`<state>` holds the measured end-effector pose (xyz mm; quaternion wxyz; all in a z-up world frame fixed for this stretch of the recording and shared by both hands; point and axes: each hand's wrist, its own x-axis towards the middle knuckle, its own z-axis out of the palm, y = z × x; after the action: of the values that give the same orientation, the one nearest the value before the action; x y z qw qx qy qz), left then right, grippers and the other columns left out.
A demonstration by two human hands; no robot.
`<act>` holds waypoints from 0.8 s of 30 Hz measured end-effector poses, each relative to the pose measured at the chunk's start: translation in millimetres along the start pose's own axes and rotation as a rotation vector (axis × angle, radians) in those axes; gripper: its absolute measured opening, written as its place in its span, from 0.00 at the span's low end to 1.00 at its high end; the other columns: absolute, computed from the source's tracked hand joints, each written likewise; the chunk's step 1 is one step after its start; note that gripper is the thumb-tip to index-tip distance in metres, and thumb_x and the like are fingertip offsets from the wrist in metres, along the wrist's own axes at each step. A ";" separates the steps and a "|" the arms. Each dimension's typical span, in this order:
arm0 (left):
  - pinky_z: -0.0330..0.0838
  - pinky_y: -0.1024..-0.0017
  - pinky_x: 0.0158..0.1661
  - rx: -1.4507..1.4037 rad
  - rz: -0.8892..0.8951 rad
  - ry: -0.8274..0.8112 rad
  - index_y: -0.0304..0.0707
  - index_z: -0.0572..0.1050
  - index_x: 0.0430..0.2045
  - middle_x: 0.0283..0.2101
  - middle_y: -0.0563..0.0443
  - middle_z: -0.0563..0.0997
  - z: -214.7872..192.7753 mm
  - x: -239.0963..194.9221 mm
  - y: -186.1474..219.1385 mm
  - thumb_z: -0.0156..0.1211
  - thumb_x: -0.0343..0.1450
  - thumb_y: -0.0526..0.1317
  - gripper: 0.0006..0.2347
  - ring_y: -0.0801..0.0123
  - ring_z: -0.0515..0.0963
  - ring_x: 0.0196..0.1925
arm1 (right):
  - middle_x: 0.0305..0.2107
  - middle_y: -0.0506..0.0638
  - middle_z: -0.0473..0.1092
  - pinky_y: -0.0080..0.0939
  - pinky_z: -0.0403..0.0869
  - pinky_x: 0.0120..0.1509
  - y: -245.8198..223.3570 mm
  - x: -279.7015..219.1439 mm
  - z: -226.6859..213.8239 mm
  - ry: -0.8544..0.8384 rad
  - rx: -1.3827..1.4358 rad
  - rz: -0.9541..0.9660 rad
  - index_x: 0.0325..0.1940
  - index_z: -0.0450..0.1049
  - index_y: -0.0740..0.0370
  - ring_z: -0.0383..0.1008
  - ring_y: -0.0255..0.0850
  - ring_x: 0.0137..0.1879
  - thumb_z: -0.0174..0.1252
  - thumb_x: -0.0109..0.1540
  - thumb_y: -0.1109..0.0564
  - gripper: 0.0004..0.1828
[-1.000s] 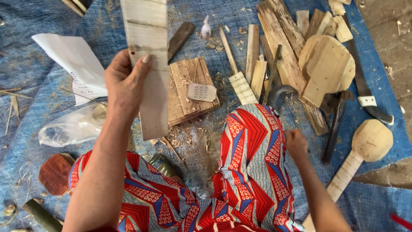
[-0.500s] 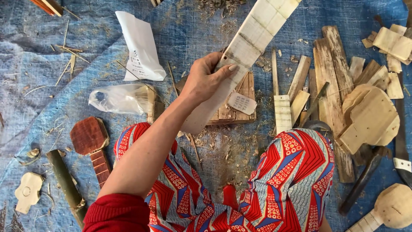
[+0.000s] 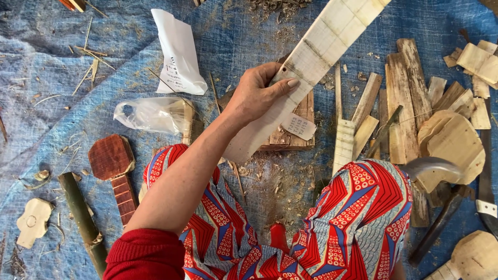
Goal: The person smooths a long, light-colored wooden plank with sandpaper, then uses a curved blade to carve notches and shape the edges. The person works while sitting on a blue tarp.
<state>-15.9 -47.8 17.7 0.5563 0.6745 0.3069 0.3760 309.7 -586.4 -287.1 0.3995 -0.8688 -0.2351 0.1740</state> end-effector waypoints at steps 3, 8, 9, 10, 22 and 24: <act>0.78 0.78 0.27 0.056 -0.143 -0.135 0.44 0.79 0.35 0.32 0.57 0.84 -1.1 -4.5 42.7 0.63 0.70 0.50 0.11 0.76 0.83 0.29 | 0.33 0.49 0.67 0.40 0.70 0.36 -102.5 68.1 -15.1 0.013 0.040 0.036 0.41 0.70 0.64 0.66 0.42 0.37 0.50 0.78 0.67 0.11; 0.79 0.78 0.30 0.061 -0.070 -0.177 0.44 0.76 0.42 0.38 0.57 0.85 8.2 -11.3 48.0 0.65 0.71 0.46 0.11 0.77 0.83 0.35 | 0.30 0.46 0.63 0.37 0.60 0.27 -195.0 87.8 -97.9 -0.214 0.494 -0.033 0.44 0.63 0.52 0.59 0.34 0.23 0.52 0.79 0.39 0.19; 0.78 0.79 0.31 0.051 -0.097 -0.179 0.43 0.73 0.41 0.38 0.55 0.84 9.2 -12.6 50.1 0.66 0.71 0.43 0.10 0.77 0.82 0.35 | 0.25 0.44 0.57 0.37 0.57 0.24 -204.7 95.3 -113.1 -0.466 0.666 -0.099 0.37 0.65 0.57 0.56 0.31 0.20 0.54 0.74 0.27 0.32; 0.78 0.79 0.31 0.051 -0.094 -0.176 0.43 0.73 0.41 0.38 0.55 0.84 10.5 -14.4 54.6 0.66 0.71 0.43 0.10 0.77 0.82 0.35 | 0.25 0.44 0.57 0.37 0.57 0.24 -233.3 84.1 -115.1 -0.466 0.665 -0.103 0.37 0.65 0.57 0.56 0.31 0.20 0.54 0.74 0.27 0.32; 0.49 0.75 0.17 0.153 -0.060 -0.366 0.48 0.63 0.16 0.16 0.63 0.60 16.3 -43.6 67.4 0.65 0.74 0.42 0.18 0.77 0.53 0.15 | 0.17 0.58 0.73 0.30 0.63 0.12 -494.9 -3.2 -18.3 -1.035 0.588 0.060 0.84 0.46 0.51 0.67 0.36 0.13 0.66 0.58 0.51 0.54; 0.51 0.71 0.21 0.190 0.053 -0.375 0.47 0.59 0.15 0.20 0.62 0.55 23.2 -45.9 55.3 0.65 0.73 0.40 0.20 0.76 0.54 0.21 | 0.18 0.58 0.72 0.28 0.66 0.16 -500.8 -2.7 -16.4 -1.111 0.664 -0.011 0.85 0.37 0.50 0.65 0.35 0.14 0.66 0.59 0.55 0.58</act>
<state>-20.7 -108.7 62.1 0.5275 0.7899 0.2141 0.2280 180.5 -312.4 112.0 0.4667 -0.4782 -0.3447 0.6593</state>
